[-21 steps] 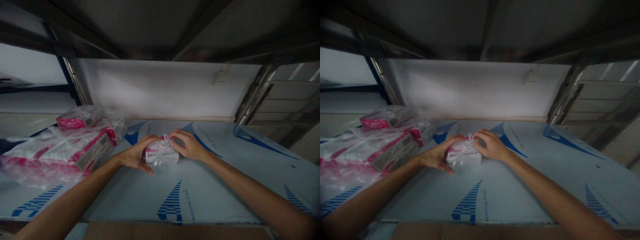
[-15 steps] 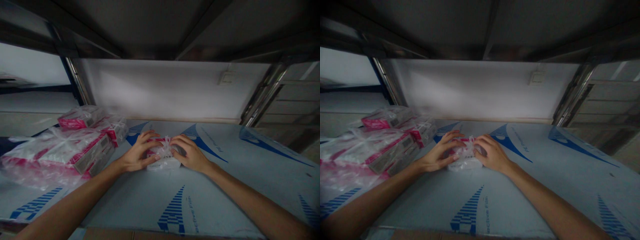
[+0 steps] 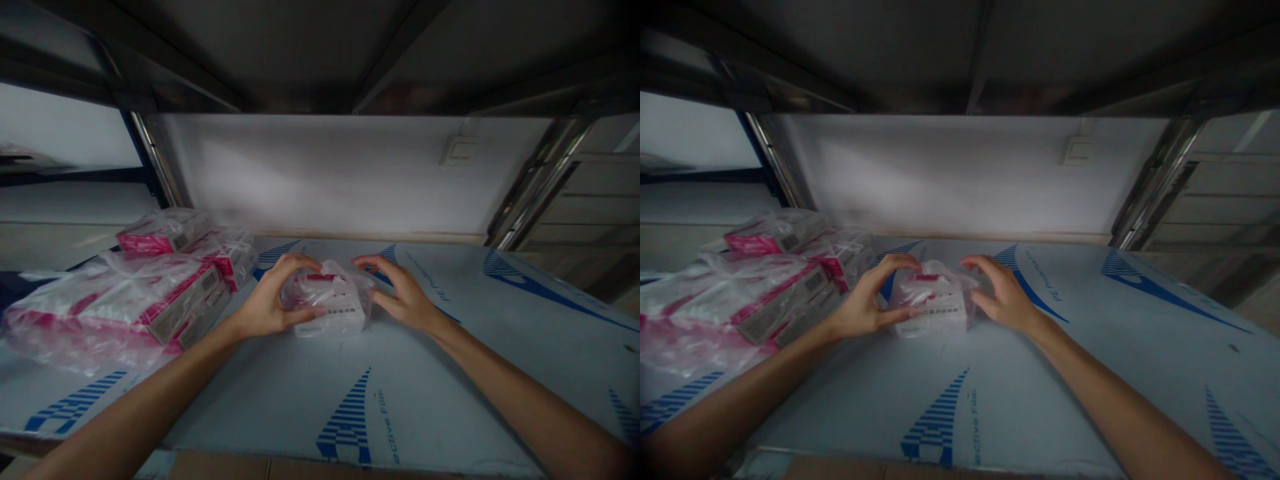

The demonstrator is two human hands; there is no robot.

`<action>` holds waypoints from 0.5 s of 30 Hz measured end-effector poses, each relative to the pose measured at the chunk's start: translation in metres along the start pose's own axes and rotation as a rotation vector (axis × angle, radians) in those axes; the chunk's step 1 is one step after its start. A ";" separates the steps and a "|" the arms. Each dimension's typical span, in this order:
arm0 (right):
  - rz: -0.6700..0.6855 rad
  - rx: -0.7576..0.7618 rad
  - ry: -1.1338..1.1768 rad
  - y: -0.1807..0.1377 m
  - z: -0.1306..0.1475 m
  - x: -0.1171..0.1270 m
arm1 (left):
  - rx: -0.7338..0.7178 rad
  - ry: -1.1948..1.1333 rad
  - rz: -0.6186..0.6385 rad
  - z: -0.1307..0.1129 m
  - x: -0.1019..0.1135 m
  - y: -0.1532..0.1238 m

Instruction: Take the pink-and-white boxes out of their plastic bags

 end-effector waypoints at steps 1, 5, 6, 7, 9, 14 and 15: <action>0.042 0.034 0.005 0.001 0.006 -0.001 | -0.024 -0.002 0.057 -0.005 -0.002 0.001; 0.098 0.061 -0.025 0.005 0.026 -0.005 | -0.001 -0.018 0.125 -0.013 -0.003 0.004; 0.082 0.038 -0.030 0.007 0.027 -0.003 | 0.005 -0.012 0.096 -0.013 0.001 0.004; 0.069 0.011 -0.029 0.008 0.027 -0.001 | 0.003 -0.008 0.061 -0.013 0.006 0.005; 0.063 -0.019 0.022 0.010 0.023 0.006 | -0.018 -0.035 -0.018 -0.014 0.021 0.005; -0.004 0.038 0.514 0.009 0.012 0.025 | -0.023 -0.355 0.012 -0.020 0.043 0.006; -0.001 0.044 0.590 0.009 0.012 0.026 | 0.009 -0.389 0.069 -0.021 0.041 0.006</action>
Point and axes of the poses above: each hand's wrist, its own y-axis towards the middle knuckle, its own x-axis out of the back of the hand, z = x × y, the point moved 5 cm from there along y, towards the middle knuckle, and after that the axes turned 14 degrees about z, right-handed, at the moved point
